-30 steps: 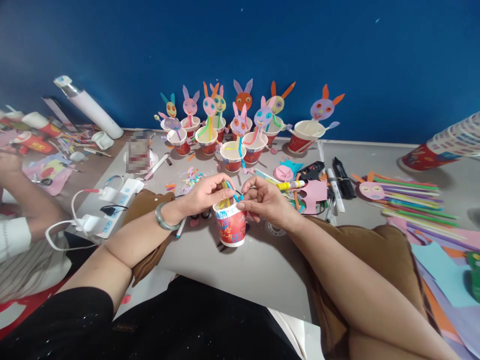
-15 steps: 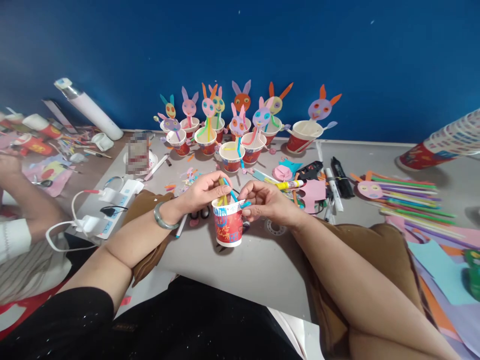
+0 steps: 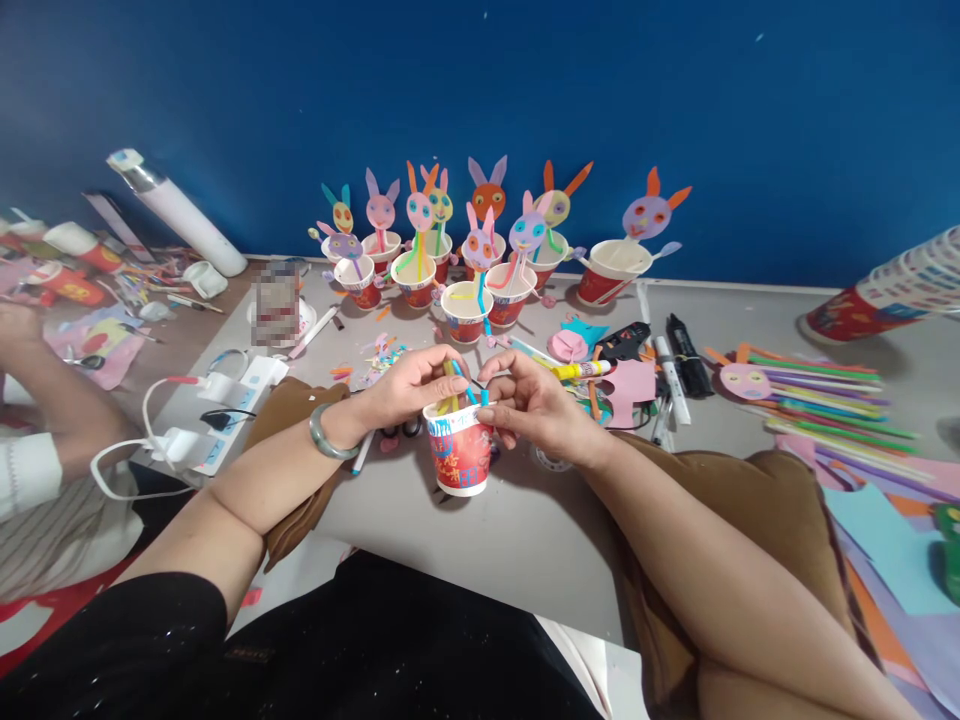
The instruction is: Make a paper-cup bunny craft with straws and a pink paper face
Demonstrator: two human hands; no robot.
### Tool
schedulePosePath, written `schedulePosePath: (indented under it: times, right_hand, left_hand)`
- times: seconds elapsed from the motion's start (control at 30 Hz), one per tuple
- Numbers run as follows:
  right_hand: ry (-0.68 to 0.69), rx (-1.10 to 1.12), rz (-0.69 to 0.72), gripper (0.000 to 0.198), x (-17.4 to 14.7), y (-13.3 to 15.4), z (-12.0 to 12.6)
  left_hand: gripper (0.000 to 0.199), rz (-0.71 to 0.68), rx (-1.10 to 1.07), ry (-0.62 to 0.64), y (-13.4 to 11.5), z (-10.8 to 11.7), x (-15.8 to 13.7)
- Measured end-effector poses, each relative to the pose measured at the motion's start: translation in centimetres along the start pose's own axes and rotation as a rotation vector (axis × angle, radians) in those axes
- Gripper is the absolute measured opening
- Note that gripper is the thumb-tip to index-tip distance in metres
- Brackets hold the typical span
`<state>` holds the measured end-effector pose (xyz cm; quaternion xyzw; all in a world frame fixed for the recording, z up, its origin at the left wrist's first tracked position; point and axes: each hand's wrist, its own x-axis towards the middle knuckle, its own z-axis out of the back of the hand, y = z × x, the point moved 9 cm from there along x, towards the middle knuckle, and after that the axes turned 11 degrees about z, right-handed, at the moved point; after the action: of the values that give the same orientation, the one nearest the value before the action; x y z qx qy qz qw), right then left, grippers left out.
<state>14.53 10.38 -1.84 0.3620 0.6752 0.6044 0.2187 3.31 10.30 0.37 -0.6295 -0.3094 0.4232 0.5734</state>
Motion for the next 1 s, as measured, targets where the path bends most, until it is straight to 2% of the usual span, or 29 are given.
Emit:
schedulePosePath:
  times: [0.2,0.37,0.5,0.63,0.73,0.87,1.0]
  right_hand:
    - [0.004,0.023,-0.053,0.053,0.3,-1.1,0.4]
    - [-0.037,0.039,-0.068,0.043,0.4,-1.7,1.0]
    - [-0.062,0.015,-0.035,0.038,0.5,-1.6,1.1]
    - [-0.072,-0.035,-0.009,0.035,0.5,-1.3,1.1]
    - [-0.082,-0.059,-0.005,0.035,0.5,-1.2,1.2]
    - [-0.088,-0.077,-0.050,0.038,0.5,-1.5,1.4]
    - [-0.019,-0.086,-0.120,0.038,0.4,-2.0,1.1]
  left_hand:
    - [0.038,-0.020,0.012,0.002,0.5,0.2,0.1]
    - [0.036,-0.053,0.022,-0.012,0.5,0.4,0.0]
    - [0.044,-0.025,-0.022,0.021,0.1,0.0,-0.2]
    - [0.055,0.027,0.014,0.046,0.1,-0.3,-0.4]
    - [0.063,0.014,0.044,0.061,0.2,-0.4,-0.4]
    - [0.064,-0.016,0.116,0.082,0.6,-0.5,-0.3]
    - [0.058,-0.039,0.171,0.104,0.7,-0.7,-0.4]
